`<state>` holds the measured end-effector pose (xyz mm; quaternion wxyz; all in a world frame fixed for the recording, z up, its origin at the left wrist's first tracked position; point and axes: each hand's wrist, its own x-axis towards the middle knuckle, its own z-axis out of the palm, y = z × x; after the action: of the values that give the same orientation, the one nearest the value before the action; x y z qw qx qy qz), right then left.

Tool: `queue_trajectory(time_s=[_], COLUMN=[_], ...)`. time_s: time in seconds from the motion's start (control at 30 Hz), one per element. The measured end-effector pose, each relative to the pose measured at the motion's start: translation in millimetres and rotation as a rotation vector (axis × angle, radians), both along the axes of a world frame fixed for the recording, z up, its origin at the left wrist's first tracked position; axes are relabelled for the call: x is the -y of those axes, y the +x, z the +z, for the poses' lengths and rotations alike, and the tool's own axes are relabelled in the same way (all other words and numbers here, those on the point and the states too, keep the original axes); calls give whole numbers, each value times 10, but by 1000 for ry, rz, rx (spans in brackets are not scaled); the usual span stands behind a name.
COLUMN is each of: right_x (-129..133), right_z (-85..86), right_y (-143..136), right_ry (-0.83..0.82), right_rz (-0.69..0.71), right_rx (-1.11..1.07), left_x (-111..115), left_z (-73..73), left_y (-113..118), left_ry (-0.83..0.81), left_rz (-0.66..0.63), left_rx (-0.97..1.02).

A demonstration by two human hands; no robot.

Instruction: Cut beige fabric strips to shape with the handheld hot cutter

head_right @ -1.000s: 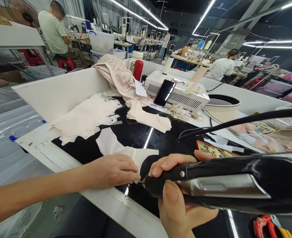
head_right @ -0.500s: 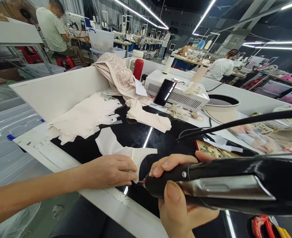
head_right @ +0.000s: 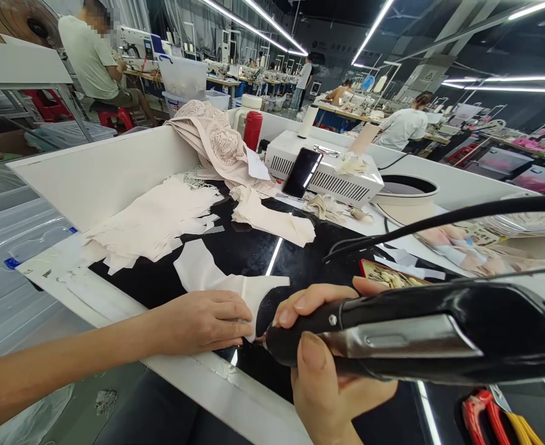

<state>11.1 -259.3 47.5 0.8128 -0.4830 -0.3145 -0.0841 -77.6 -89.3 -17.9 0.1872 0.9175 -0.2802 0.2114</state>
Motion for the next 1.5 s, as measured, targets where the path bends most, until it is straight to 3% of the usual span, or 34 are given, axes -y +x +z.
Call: queue_trajectory(time_s=[0.37,0.93,1.5], right_x=[-9,-28,-46], right_z=[64,-26,-28], right_y=[57,62,21], right_ry=[39,29,17], right_rz=[-26,60,60], right_rx=[-14,44,19], left_x=[16,4,-1], left_z=[2,-26,-45], left_y=[2,-1,-1], left_ry=[-27,-48,-43], left_rz=[1,-9,-3], left_rx=[0,-9,26])
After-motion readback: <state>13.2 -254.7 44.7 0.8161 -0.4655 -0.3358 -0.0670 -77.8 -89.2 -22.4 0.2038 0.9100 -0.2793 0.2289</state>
